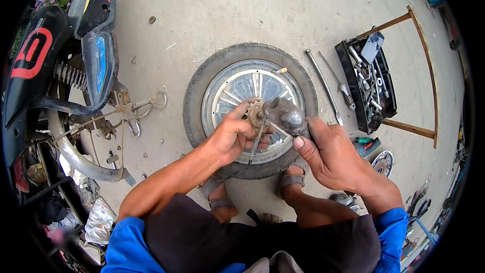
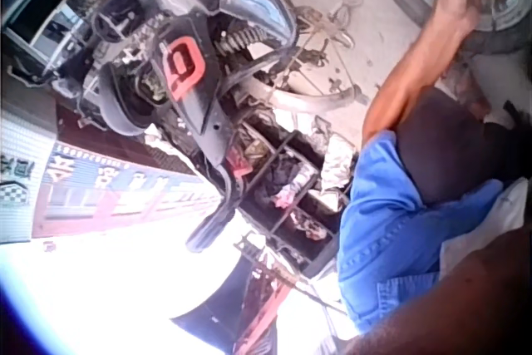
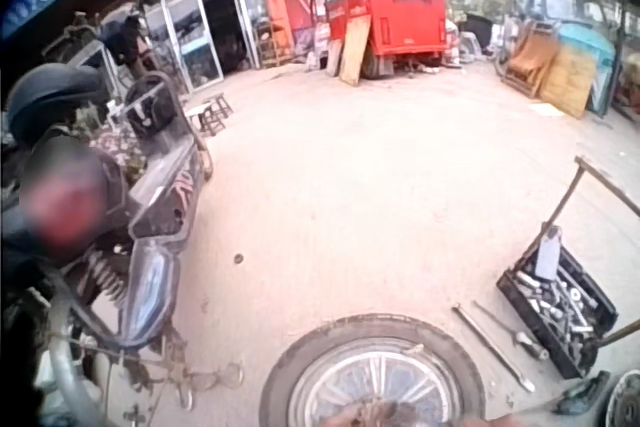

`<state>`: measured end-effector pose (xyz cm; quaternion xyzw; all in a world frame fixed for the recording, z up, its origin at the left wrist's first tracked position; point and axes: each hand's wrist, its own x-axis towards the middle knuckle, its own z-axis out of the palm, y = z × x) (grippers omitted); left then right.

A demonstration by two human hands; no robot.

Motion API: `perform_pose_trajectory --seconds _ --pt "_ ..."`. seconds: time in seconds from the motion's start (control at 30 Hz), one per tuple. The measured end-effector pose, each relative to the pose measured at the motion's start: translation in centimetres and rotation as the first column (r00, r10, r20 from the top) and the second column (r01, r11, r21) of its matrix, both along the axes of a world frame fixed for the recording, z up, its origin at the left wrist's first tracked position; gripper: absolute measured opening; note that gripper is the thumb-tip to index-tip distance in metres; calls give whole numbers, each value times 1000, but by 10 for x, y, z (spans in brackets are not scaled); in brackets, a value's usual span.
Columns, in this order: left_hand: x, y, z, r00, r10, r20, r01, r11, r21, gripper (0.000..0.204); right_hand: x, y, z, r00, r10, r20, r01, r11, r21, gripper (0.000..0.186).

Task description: The person removes a motorcycle wheel hub from a tire using a hammer and a metal rod. They then flip the tire over and reinsert the hub into the tire, tapping it into place with the hammer.

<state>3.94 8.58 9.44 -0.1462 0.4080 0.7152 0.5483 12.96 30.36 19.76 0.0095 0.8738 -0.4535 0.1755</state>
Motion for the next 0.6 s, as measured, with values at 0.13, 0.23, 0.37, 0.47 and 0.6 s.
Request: perform_pose_trajectory --seconds 0.13,0.23,0.37,0.47,0.6 --pt "-3 1 1 1000 -7 -15 7 1000 9 83 5 -6 -3 991 -60 -120 55 998 -43 33" --pt "-1 0 3 1000 -2 7 2 1000 -2 83 0 -3 -3 1000 -3 -28 4 1000 21 32" --pt "-6 5 3 1000 -10 -24 10 1000 -13 83 4 -5 6 989 -85 -122 77 995 -67 33" --pt "-4 4 3 1000 -8 -18 8 1000 14 82 1 -1 -5 998 65 16 -66 994 90 31" --pt "-4 -1 1 999 -2 -37 2 1000 -6 83 4 -6 2 986 -129 -109 115 985 -125 35"
